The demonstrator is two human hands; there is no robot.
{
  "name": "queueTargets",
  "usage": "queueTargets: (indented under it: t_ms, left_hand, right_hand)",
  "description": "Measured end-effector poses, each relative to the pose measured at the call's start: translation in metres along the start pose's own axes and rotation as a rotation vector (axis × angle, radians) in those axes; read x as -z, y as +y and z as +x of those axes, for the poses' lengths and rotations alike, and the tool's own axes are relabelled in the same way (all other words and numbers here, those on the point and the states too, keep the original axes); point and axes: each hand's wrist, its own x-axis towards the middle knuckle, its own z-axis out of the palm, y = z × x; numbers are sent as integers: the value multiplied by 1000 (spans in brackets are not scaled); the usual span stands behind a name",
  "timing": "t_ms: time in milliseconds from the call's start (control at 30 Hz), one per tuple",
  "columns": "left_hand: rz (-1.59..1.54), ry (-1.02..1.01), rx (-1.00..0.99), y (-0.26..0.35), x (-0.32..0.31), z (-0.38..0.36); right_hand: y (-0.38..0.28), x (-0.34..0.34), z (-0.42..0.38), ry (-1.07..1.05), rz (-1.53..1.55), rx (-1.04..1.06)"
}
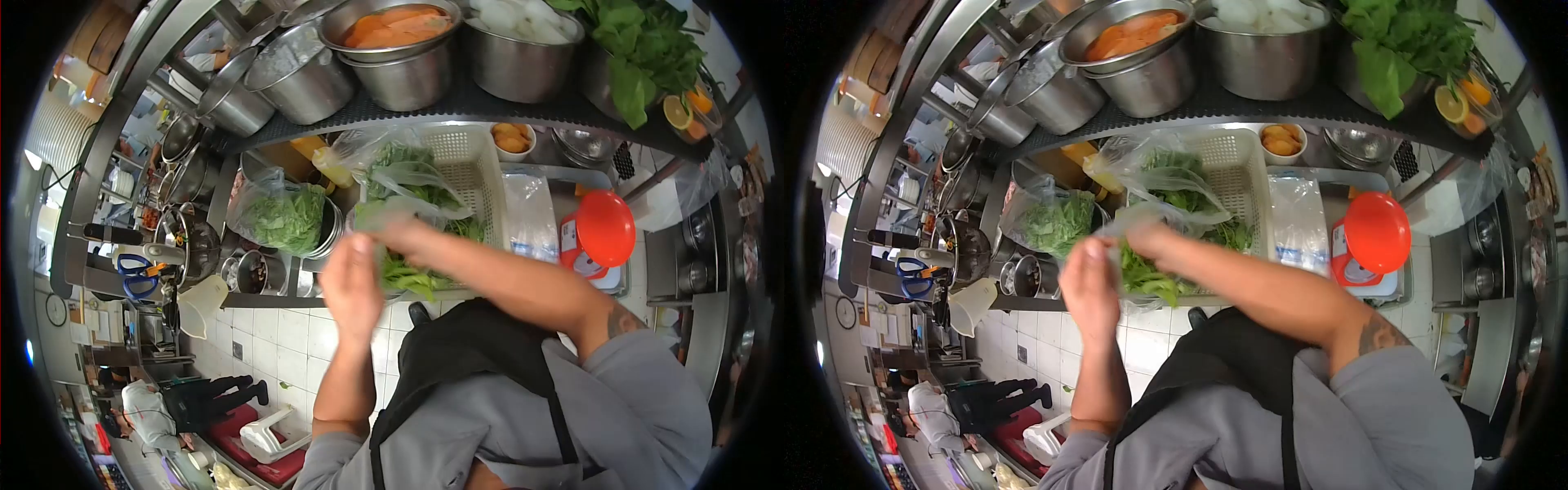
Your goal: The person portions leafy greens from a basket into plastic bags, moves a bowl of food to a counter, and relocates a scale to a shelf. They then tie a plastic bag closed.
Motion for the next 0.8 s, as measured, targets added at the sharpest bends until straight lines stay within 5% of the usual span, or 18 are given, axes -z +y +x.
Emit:
queueTargets:
  t_ms: [33,100,200,300,400,467,567,667,733,800]
  left_hand:
    - [-127,37,113,-5,5,13]
    - [-342,80,66,-19,8,28]
    - [-445,72,79,-8,-3,24]
    - [-511,35,93,6,-7,19]
    - [-580,154,119,6,1,38]
    - [-709,153,109,6,14,49]
    - [-903,45,44,-1,17,66]
    - [-1329,-77,69,-15,8,100]
    - [-1533,-45,105,-25,12,124]
    - [-1544,109,145,-46,24,145]
  right_hand:
    - [-77,28,-43,-182,-173,-219]
    - [-104,62,-46,-402,-1026,-14]
    - [-112,59,-84,-316,-1211,473]
    - [-105,33,-88,-407,-1187,209]
    - [-122,59,-114,-227,-635,979]
    - [-139,114,-138,-105,-515,904]
    - [-93,176,-119,422,-912,671]
    - [-23,194,-72,85,-1171,-138]
    - [26,207,-38,140,-1319,35]
    - [2,210,-23,73,-1099,-51]
